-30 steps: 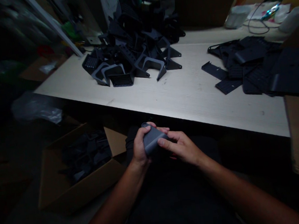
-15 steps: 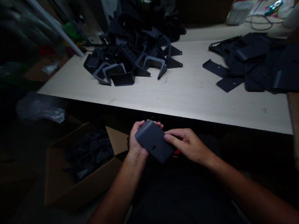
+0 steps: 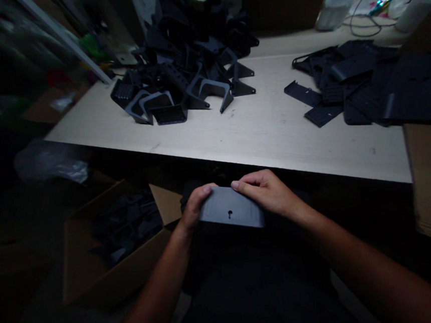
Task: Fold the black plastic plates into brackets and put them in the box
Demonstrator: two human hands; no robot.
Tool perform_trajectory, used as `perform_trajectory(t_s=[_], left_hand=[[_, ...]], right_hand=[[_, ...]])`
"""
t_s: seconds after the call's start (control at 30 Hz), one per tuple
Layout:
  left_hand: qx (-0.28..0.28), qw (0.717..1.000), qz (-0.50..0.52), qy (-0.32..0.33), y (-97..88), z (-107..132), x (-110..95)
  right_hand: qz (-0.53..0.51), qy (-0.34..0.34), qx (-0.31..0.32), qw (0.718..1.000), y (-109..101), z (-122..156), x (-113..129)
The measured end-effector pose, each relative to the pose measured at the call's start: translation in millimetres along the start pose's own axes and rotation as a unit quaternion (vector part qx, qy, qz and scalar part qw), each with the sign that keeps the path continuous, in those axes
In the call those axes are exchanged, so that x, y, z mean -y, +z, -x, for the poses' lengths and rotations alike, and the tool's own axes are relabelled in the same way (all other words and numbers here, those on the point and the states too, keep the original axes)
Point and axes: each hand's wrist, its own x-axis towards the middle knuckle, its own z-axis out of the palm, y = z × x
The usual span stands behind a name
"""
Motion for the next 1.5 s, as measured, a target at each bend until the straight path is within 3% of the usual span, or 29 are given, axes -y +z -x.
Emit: perform_trajectory(t_s=[0.1,0.17,0.23,0.3,0.43,0.5,0.6,0.67,0.77,0.87,0.93,1.03,1.13,1.27,1.5], left_hand=[[0.048,0.995,-0.087,0.030,-1.7,4.1,-8.2],[0.012,0.995,-0.083,0.061,-5.9,5.2,-9.8],[-0.038,0.993,-0.061,0.090,-10.5,6.4,-9.0],[-0.081,0.989,-0.032,0.118,-12.7,8.2,-6.9],[-0.100,0.982,0.000,0.161,-6.3,16.2,-4.4],[-0.044,0.987,-0.040,0.149,-2.0,21.6,-6.3],[0.073,0.984,-0.120,0.113,-1.5,23.9,-10.7],[0.073,0.986,-0.100,0.111,-3.1,18.8,-11.3],[0.005,0.995,0.051,0.085,1.4,5.2,-8.2],[0.068,0.984,0.167,-0.005,19.2,-5.4,-5.3],[0.097,0.976,0.192,-0.017,35.3,-7.6,-4.9],[0.045,0.974,0.219,0.034,56.2,-4.3,-5.7],[0.011,0.975,0.216,0.057,65.6,0.7,-8.4],[-0.020,0.968,0.245,0.055,61.7,0.2,-13.8],[-0.102,0.907,0.407,-0.036,36.4,-11.8,-11.4]], right_hand=[[0.096,-0.089,-0.118,0.984,-3.3,0.4,2.9],[0.163,-0.141,-0.219,0.952,-11.0,4.7,5.3],[0.163,-0.144,-0.268,0.939,-18.2,11.3,6.8],[0.114,-0.114,-0.250,0.955,-19.8,18.0,6.1],[-0.001,-0.030,-0.117,0.993,-2.7,21.2,-1.6],[-0.107,0.023,-0.057,0.992,8.9,17.9,-5.8],[-0.234,0.044,-0.040,0.970,18.8,14.8,-7.9],[-0.208,-0.001,-0.034,0.977,20.5,17.2,-6.3],[-0.053,-0.077,0.021,0.995,21.5,23.6,-3.4],[0.010,-0.114,0.052,0.992,26.9,26.2,-4.1],[-0.012,-0.120,0.030,0.992,33.6,25.9,-7.2],[-0.057,-0.121,-0.050,0.990,45.9,25.9,-13.6],[-0.084,-0.131,-0.100,0.983,55.2,24.9,-16.0],[-0.092,-0.122,-0.086,0.985,52.7,17.6,-9.4],[-0.019,-0.084,-0.020,0.996,28.5,10.1,-14.6]])
